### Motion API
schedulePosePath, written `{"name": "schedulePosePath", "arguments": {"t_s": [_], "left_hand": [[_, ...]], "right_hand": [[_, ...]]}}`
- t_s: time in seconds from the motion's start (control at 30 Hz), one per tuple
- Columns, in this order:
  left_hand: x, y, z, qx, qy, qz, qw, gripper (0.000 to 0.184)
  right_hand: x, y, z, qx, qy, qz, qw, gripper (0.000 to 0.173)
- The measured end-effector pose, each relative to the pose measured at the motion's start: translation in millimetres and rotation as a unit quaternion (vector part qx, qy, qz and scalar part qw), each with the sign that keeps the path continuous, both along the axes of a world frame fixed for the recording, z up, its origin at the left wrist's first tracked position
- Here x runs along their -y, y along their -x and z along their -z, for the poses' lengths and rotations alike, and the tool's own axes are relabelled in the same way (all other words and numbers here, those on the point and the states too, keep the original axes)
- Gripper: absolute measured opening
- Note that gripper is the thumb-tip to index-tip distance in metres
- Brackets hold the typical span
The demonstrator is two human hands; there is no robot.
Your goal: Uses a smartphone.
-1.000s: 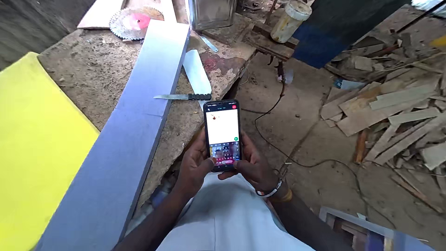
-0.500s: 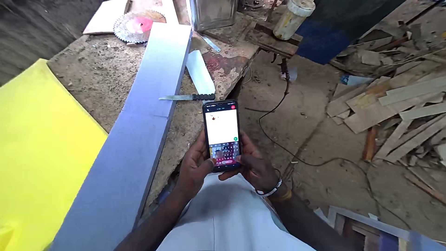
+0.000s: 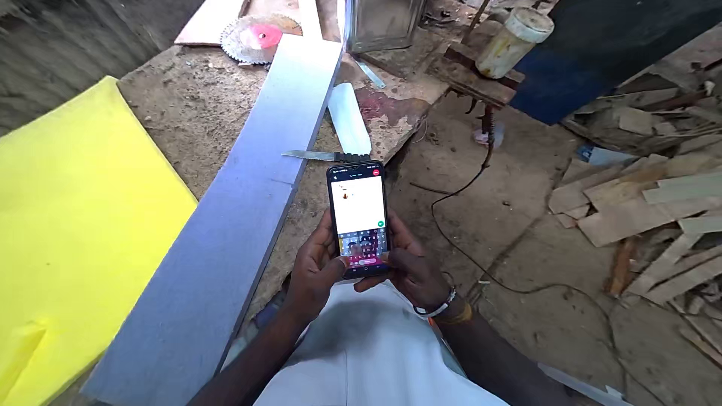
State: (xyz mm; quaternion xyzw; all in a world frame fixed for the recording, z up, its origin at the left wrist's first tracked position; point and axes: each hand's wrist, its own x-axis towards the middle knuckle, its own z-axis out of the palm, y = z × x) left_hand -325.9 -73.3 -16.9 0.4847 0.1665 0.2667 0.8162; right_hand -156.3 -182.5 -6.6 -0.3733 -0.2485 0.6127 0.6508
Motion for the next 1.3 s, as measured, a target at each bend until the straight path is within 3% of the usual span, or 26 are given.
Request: {"name": "schedulePosePath", "arguments": {"t_s": [0.4, 0.7, 0.87, 1.07, 1.3], "left_hand": [[-5, -6, -2, -0.001, 0.002, 0.009, 1.0, 0.08], [1, -15, 0, -0.002, 0.007, 0.032, 0.999, 0.082], [4, -16, 0, 0.001, 0.002, 0.041, 0.999, 0.082], [8, -15, -1, 0.011, -0.002, 0.043, 0.999, 0.081], [16, -10, -5, -0.009, -0.019, -0.011, 1.0, 0.075]], "right_hand": [[-3, -4, -2, -0.005, -0.006, 0.005, 1.0, 0.07], [12, -8, 0, 0.024, -0.004, 0.02, 1.0, 0.083], [18, -7, 0, 0.014, -0.002, 0.031, 0.999, 0.077], [18, -5, -3, -0.006, 0.009, 0.044, 0.999, 0.055], [17, -4, -2, -0.007, 0.003, 0.024, 1.0, 0.056]]}}
